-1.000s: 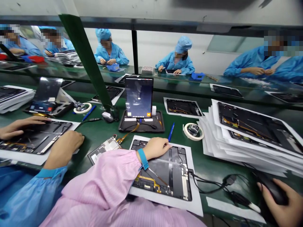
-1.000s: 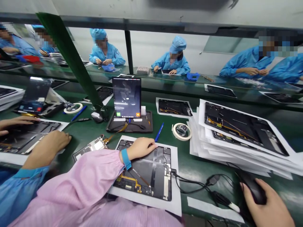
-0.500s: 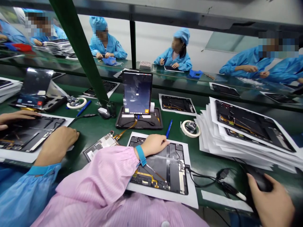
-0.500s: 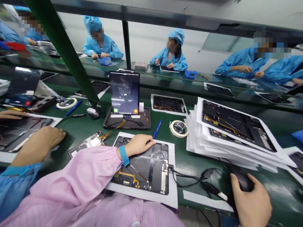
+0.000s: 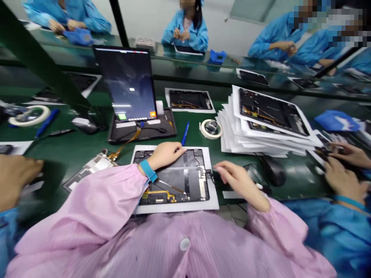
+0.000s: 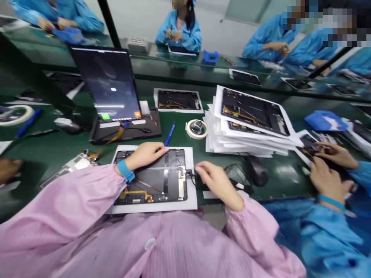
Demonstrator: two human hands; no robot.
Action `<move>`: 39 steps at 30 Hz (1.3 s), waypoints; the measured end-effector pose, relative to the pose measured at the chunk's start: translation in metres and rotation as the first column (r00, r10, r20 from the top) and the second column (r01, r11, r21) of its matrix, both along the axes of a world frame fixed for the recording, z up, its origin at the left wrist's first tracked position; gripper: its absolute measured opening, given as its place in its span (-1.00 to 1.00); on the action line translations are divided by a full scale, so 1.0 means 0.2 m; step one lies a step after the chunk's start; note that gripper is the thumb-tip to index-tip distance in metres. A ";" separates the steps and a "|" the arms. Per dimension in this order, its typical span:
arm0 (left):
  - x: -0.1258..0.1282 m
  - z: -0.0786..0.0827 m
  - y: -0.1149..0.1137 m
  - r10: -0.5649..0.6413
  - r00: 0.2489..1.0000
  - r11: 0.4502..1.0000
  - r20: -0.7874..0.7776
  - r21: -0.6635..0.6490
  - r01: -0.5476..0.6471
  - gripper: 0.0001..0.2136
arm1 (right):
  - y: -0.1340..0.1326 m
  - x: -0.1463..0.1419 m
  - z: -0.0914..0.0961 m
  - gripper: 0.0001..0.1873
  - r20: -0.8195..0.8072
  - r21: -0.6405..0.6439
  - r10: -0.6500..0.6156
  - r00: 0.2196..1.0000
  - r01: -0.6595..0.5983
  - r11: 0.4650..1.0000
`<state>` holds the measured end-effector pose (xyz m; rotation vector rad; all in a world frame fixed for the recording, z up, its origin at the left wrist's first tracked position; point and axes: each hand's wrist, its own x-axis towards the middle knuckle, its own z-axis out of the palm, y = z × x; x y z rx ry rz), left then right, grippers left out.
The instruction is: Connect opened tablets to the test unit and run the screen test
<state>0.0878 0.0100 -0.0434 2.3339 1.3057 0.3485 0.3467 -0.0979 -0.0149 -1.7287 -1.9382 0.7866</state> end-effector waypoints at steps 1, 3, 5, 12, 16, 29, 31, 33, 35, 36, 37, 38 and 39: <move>0.00 0.00 0.00 -0.003 1.000 1.000 -0.005 -0.007 0.003 -0.60 | 0.04 -0.04 -0.01 -0.65 -0.031 -0.083 0.076 0.997 -0.078 0.993; -0.01 -0.01 0.01 -0.011 1.000 1.000 -0.015 -0.012 0.011 -0.58 | 0.10 -0.08 -0.03 -0.65 -0.093 -0.202 0.166 0.982 -0.182 0.963; -0.01 -0.02 0.00 -0.021 1.000 1.000 -0.021 -0.011 0.020 -0.57 | 0.14 -0.08 -0.05 -0.62 -0.181 -0.327 0.206 0.962 -0.256 0.910; 0.00 -0.03 0.00 -0.045 0.998 0.999 -0.041 0.007 0.046 -0.55 | 0.15 0.00 -0.12 -0.55 -0.458 -0.518 0.091 0.884 -0.348 0.782; 0.00 -0.02 0.00 -0.035 0.998 0.999 -0.049 0.007 0.036 -0.56 | 0.14 0.04 -0.13 -0.55 -0.465 -0.514 0.022 0.885 -0.290 0.807; 0.01 -0.02 -0.01 -0.002 0.999 1.000 -0.032 -0.002 0.002 -0.61 | 0.01 -0.02 -0.09 -0.70 -0.527 -0.234 -0.118 0.841 -0.010 0.972; 0.01 -0.02 -0.01 -0.007 1.000 1.000 -0.029 -0.003 0.007 -0.60 | 0.01 -0.04 -0.13 -0.78 -0.403 -0.120 -0.054 0.914 0.006 0.993; 0.01 -0.02 -0.01 -0.009 0.999 1.000 -0.031 0.001 0.009 -0.60 | 0.00 -0.05 -0.14 -0.80 -0.308 -0.064 -0.008 0.951 -0.012 0.998; 0.01 -0.02 -0.01 -0.008 0.999 1.000 -0.038 0.007 0.009 -0.59 | 0.00 -0.06 -0.15 -0.78 -0.274 -0.064 0.021 0.962 -0.040 0.997; 0.01 -0.02 -0.01 -0.007 0.999 1.000 -0.041 0.008 0.008 -0.58 | 0.00 -0.06 -0.15 -0.77 -0.270 -0.064 0.029 0.962 -0.047 0.997; 0.01 -0.02 -0.01 -0.005 0.999 1.000 -0.042 0.009 0.005 -0.58 | 0.00 -0.07 -0.15 -0.75 -0.270 -0.061 0.034 0.962 -0.053 0.997; 0.01 -0.03 -0.01 -0.004 0.999 1.000 -0.043 0.009 0.004 -0.59 | 0.00 -0.07 -0.15 -0.73 -0.274 -0.060 0.039 0.961 -0.058 0.997; 0.01 -0.03 -0.01 -0.004 0.999 1.000 -0.043 0.007 0.004 -0.59 | 0.00 -0.07 -0.15 -0.71 -0.281 -0.063 0.043 0.959 -0.063 0.996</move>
